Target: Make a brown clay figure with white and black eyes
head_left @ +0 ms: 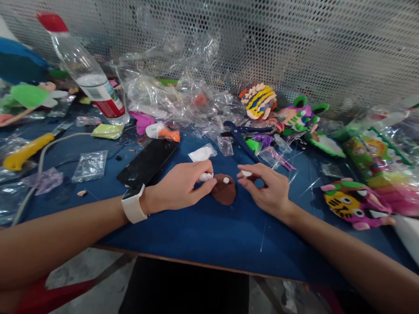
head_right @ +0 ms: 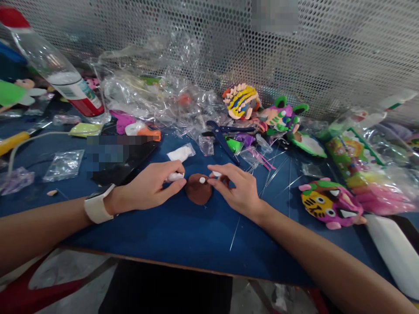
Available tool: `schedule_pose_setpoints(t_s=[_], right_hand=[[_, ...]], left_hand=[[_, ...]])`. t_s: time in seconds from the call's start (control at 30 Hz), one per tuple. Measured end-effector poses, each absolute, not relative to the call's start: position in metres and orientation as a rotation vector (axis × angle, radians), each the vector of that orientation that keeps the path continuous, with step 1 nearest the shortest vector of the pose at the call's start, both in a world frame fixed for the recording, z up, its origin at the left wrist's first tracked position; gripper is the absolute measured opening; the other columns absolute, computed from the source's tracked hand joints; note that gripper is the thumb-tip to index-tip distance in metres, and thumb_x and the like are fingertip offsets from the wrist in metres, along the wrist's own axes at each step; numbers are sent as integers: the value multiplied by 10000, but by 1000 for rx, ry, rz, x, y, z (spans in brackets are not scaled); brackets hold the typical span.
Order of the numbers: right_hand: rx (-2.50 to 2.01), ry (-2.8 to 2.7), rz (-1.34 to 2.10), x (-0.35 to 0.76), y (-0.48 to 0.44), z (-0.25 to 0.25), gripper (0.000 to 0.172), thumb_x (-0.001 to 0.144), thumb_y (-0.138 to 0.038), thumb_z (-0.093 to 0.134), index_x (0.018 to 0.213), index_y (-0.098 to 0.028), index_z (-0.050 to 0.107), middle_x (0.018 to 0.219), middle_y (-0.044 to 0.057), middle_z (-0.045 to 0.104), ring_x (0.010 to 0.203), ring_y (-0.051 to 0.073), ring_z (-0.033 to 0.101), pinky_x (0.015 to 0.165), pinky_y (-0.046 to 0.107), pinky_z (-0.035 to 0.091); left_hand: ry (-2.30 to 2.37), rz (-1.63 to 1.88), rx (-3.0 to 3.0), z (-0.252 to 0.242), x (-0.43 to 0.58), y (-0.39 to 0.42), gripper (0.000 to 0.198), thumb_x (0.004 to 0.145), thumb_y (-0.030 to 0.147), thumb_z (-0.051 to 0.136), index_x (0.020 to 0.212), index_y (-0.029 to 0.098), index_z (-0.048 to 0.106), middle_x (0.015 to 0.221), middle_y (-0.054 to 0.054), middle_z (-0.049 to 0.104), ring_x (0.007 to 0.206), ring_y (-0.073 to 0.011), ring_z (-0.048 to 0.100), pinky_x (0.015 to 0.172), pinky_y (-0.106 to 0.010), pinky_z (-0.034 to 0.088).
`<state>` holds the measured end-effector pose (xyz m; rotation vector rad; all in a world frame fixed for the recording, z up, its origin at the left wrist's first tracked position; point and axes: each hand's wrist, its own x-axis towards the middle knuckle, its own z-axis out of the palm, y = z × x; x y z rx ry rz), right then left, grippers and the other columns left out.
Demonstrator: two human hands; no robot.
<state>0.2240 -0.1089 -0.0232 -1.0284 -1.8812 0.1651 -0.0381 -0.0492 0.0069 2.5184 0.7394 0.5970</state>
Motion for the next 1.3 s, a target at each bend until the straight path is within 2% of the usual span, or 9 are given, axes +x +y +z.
schedule_pose_setpoints(t_s=[0.2,0.33,0.47,0.7,0.87,1.03,1.1,1.23,1.3], right_hand=[[-1113,-1886,257,223,-112,-27,398,1012,-161,667,1377,-319,661,1053,-7,849,702,134,786,644,272,628],[-1155,-1883,234,224,-111,-25,180,993,-194,710,1143,-278,765,930,-11,851,686,148,789,616,264,604],[-1076,-1952,168,224,-108,-20,88,1000,-212,698,974,-252,771,812,-15,805,612,132,728,565,258,558],[-998,-1959,206,223,-107,-24,331,1023,-96,599,1266,-281,727,1120,40,797,800,135,772,740,290,651],[-1063,-1854,317,220,-108,-26,447,981,-111,698,1380,-306,642,1000,-17,844,756,133,796,674,246,651],[-1086,-1817,208,219,-106,-22,102,912,-215,821,970,-270,759,818,-29,828,613,133,749,557,238,593],[-1051,-1849,219,216,-109,-18,60,921,-220,810,908,-267,776,840,-22,833,640,138,760,580,245,600],[-1124,-1800,384,199,-123,-4,136,955,-213,756,1059,-292,794,961,-8,847,783,161,803,704,276,650],[-1197,-1706,578,186,-132,3,335,948,-254,765,1276,-297,711,952,-4,839,801,177,807,707,293,666]], left_hand=[[702,503,2616,6,-40,-51,191,1031,229,441,1007,173,622,915,-31,679,773,-165,629,692,-292,422],[736,489,2718,6,-41,-46,308,1008,177,421,772,169,618,880,-42,634,748,-157,591,685,-301,415],[834,437,2745,5,-40,-45,242,951,157,470,755,175,610,828,-32,637,742,-170,593,666,-309,397],[940,407,2859,4,-39,-46,125,947,146,524,865,181,612,839,-25,688,786,-202,631,712,-334,426],[918,411,3087,2,-41,-42,96,924,118,566,865,178,612,902,-51,678,908,-256,611,790,-398,431],[821,564,3199,2,-41,-42,109,943,106,574,913,178,651,984,-69,682,941,-261,586,808,-412,410],[740,718,3177,4,-40,-45,100,964,116,581,950,174,661,1009,-69,694,963,-251,592,831,-406,417],[498,1081,3067,10,-39,-54,111,985,198,650,1091,165,645,1057,-70,711,1006,-229,619,883,-381,447],[370,1202,3050,11,-40,-58,187,990,244,673,1157,173,627,1075,-69,716,1003,-222,630,900,-375,457]])
